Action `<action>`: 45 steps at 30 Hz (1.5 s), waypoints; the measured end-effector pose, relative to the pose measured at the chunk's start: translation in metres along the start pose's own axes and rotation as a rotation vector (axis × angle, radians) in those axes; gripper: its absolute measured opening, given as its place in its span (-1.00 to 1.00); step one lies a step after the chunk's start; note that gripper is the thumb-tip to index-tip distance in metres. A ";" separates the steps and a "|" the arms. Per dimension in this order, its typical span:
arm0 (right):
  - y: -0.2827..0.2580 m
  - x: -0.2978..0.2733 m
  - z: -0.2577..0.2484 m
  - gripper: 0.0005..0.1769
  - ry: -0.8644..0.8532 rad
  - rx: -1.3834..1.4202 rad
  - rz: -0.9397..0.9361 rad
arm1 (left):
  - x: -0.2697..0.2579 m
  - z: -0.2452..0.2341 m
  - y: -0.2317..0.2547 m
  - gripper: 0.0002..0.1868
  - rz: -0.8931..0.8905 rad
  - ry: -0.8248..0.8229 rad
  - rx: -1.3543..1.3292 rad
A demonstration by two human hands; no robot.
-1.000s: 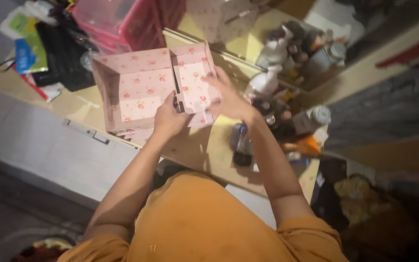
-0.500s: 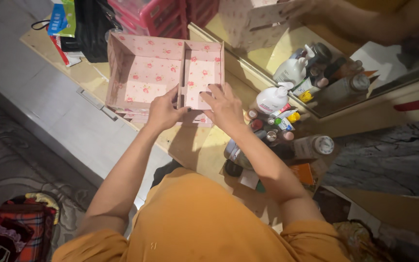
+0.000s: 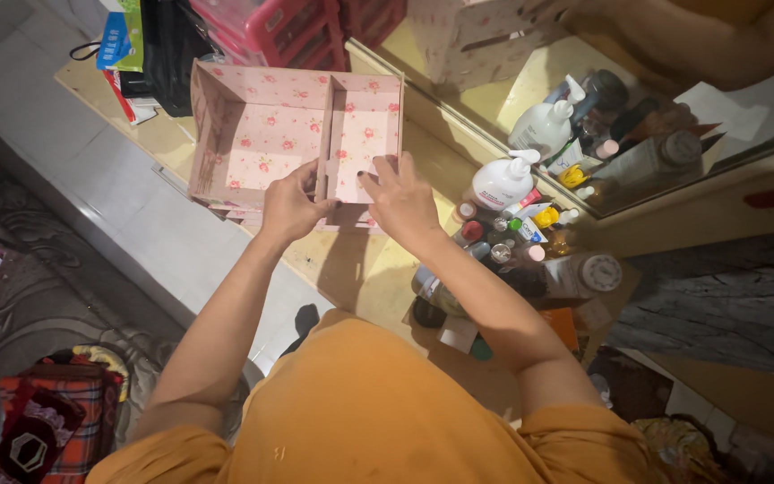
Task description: The person assembles a small pink floral-patterned cardboard box by folding and interlocking its flaps. They then place several cosmetic bottles and tubes into the box and close the lid.
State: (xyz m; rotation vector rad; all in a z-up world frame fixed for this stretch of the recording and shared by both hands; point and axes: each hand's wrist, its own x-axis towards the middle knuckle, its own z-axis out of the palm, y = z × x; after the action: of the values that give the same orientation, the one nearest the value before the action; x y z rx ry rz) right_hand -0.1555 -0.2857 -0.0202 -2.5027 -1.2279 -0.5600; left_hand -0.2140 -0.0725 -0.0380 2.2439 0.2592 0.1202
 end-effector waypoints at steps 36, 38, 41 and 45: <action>0.069 0.028 0.037 -0.28 0.323 0.635 0.599 | 0.036 -0.049 -0.053 -0.68 0.256 0.157 -0.160; 0.087 0.067 0.024 -0.58 0.294 0.656 0.517 | 0.051 -0.075 -0.057 -0.79 0.105 0.261 -0.199; 0.089 0.144 0.029 -0.74 0.295 0.768 0.283 | 0.080 -0.109 -0.055 -0.85 0.133 0.332 -0.194; 0.083 0.255 0.057 -0.74 0.238 0.614 0.181 | 0.114 -0.132 -0.052 -0.84 0.198 0.385 -0.161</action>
State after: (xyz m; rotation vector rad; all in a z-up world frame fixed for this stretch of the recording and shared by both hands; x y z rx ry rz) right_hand 0.0656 -0.1358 0.0403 -1.9382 -0.8983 -0.3516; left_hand -0.1334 0.0856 0.0050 2.0678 0.2217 0.6601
